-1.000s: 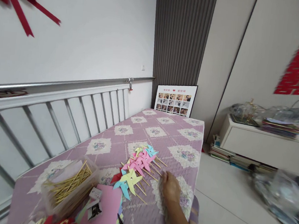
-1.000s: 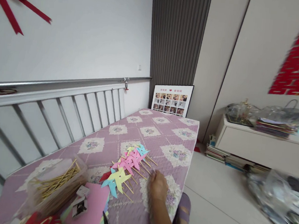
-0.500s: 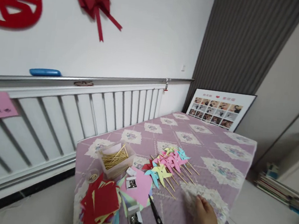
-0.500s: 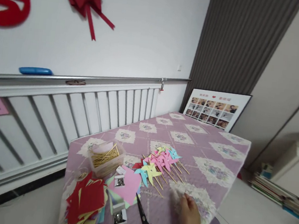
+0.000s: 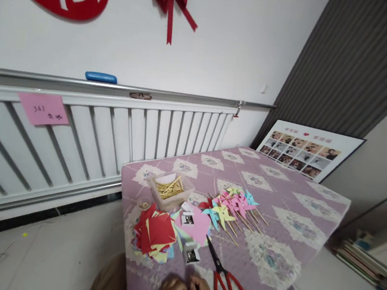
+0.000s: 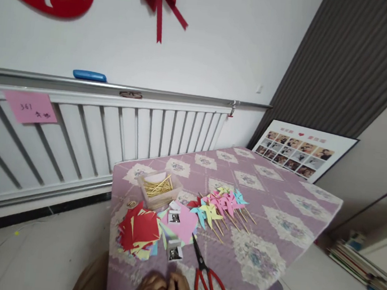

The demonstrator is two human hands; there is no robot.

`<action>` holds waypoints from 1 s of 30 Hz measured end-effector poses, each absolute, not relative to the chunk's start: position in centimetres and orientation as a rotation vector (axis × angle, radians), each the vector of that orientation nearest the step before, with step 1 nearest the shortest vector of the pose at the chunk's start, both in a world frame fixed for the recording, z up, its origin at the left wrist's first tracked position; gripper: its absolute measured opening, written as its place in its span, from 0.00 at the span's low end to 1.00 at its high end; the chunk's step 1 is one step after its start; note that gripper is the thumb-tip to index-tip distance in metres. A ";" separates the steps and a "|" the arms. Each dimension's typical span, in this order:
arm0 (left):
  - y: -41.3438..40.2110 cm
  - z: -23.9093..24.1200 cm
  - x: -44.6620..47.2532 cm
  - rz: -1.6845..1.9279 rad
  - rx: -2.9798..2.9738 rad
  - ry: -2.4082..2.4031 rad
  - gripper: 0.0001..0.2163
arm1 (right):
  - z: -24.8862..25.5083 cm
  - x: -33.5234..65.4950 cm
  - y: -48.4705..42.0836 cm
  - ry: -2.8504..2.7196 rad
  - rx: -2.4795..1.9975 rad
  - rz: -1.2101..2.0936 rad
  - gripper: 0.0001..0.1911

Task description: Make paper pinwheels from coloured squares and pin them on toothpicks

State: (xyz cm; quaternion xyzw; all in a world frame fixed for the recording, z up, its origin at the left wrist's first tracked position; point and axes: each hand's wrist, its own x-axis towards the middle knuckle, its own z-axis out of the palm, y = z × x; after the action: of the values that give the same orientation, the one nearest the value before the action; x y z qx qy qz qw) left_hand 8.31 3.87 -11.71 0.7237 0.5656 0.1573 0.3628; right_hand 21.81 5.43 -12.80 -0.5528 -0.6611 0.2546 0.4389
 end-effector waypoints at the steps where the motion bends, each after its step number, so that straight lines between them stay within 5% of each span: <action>1: 3.4 -11.4 8.0 0.451 1.859 1.445 0.11 | -12.8 21.7 5.2 -1.669 -1.378 0.613 0.14; 10: 4.1 -4.3 -0.8 1.157 1.666 1.699 0.09 | -10.7 20.2 4.6 -1.832 -1.360 0.449 0.12; 21: 10.2 -3.0 -5.0 0.431 2.254 1.732 0.13 | -10.1 19.7 4.4 -1.902 -1.403 0.467 0.12; 30: 10.9 -3.9 -5.4 0.510 2.157 1.744 0.08 | -10.0 19.7 4.5 -1.899 -1.411 0.472 0.13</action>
State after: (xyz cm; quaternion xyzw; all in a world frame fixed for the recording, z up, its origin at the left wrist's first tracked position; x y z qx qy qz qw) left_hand -5.38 10.85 -3.89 0.7550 0.6104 0.1785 0.1597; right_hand 19.67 4.52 -9.96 -0.5464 -0.7354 0.1827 0.3567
